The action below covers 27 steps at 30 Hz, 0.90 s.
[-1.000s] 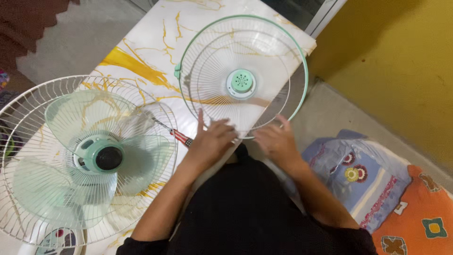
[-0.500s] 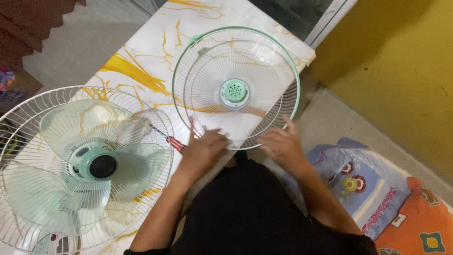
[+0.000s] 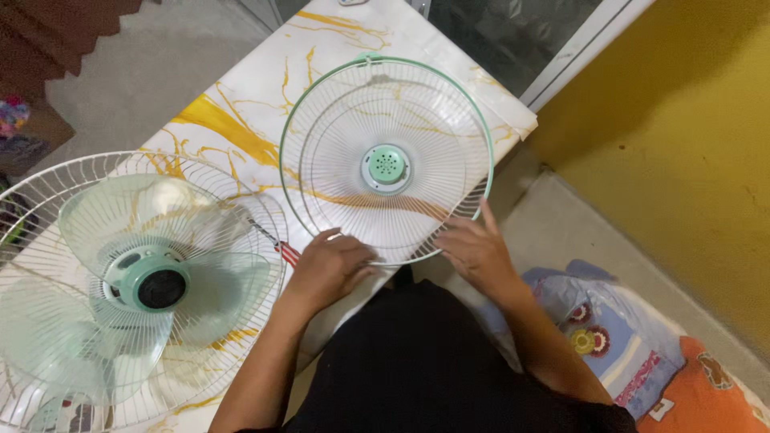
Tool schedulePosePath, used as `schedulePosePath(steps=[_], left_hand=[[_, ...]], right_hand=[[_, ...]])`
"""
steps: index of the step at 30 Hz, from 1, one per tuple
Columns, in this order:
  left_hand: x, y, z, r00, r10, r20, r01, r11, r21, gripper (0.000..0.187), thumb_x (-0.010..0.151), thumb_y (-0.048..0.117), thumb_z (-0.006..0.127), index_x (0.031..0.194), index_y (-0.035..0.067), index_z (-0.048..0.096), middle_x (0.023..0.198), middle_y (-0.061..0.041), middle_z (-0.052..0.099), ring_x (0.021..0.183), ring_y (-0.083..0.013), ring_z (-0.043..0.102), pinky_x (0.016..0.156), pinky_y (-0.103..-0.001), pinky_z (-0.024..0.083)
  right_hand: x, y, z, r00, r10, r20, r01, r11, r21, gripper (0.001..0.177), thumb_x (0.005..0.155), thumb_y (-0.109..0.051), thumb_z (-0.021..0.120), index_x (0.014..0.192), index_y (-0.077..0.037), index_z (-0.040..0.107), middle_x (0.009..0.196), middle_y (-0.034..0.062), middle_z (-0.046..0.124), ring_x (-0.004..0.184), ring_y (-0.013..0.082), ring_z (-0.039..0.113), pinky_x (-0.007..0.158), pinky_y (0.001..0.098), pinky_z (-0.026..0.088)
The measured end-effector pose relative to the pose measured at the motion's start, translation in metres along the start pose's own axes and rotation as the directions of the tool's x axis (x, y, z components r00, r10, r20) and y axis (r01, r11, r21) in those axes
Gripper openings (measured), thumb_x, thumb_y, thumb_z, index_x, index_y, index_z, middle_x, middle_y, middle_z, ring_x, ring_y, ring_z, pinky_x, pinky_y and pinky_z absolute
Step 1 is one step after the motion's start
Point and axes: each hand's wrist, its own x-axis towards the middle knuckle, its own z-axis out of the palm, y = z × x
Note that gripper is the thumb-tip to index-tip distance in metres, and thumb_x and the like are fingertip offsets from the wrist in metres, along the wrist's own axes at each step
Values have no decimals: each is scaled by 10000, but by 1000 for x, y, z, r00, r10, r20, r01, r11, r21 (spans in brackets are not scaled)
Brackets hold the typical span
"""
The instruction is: The person assembles a small green table fan by attaching the front wire cage to the fan body. They repeatedly align and press the cage onto the fan while a screwdriver rests on the table.
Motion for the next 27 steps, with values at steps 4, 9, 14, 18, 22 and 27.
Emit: schedulePosePath(steps=[4, 9, 14, 18, 22, 27], left_hand=[[16, 14, 22, 998, -51, 28, 54, 993, -102, 163, 824, 243, 780, 885, 98, 739, 851, -45, 697, 804, -279, 684, 705, -415, 547], [14, 3, 14, 990, -125, 61, 129, 989, -68, 133, 814, 199, 759, 893, 92, 752, 836, -49, 695, 737, -291, 689, 609, -406, 548], [8, -10, -3, 996, -85, -18, 84, 995, -52, 125, 789, 196, 763, 854, 92, 741, 806, -65, 692, 757, -303, 679, 663, -427, 542], [17, -6, 10, 998, 10, -68, -13, 999, -47, 131, 838, 180, 762, 905, 74, 725, 822, -72, 688, 794, -304, 674, 709, -427, 545], [26, -4, 16, 1000, -26, 9, 27, 999, -46, 102, 884, 168, 765, 927, 80, 736, 804, -82, 674, 794, -306, 677, 720, -426, 544], [23, -28, -3, 975, -36, -217, 12, 994, -110, 248, 863, 193, 756, 1051, 36, 715, 1087, -162, 693, 1044, -378, 664, 924, -464, 537]], right_hand=[[7, -15, 19, 991, -25, 134, 19, 999, 44, 177, 865, -235, 800, 1027, -164, 788, 1120, -19, 765, 1209, 150, 647, 1283, 605, 188], [24, 5, 0, 998, -41, 37, 39, 998, 46, 165, 867, -223, 786, 1021, -163, 781, 1175, 17, 757, 1296, 246, 612, 1259, 594, 199], [36, 39, -28, 999, -49, 8, 49, 999, 20, 219, 811, -152, 786, 1028, -129, 786, 1113, 39, 757, 1266, 279, 619, 1249, 626, 169], [42, 35, -20, 990, -126, 64, 120, 989, 92, 152, 843, -108, 786, 989, -149, 783, 1056, -4, 776, 1173, 184, 675, 1262, 665, 155], [52, 33, -21, 980, -129, 154, 101, 979, 179, 137, 819, -151, 790, 956, -146, 782, 1025, -18, 777, 1096, 149, 692, 1247, 681, 164], [75, 54, -34, 996, 32, -78, -23, 993, 114, 226, 885, -235, 798, 1062, -104, 749, 1127, 132, 734, 1209, 268, 631, 1174, 517, 346]])
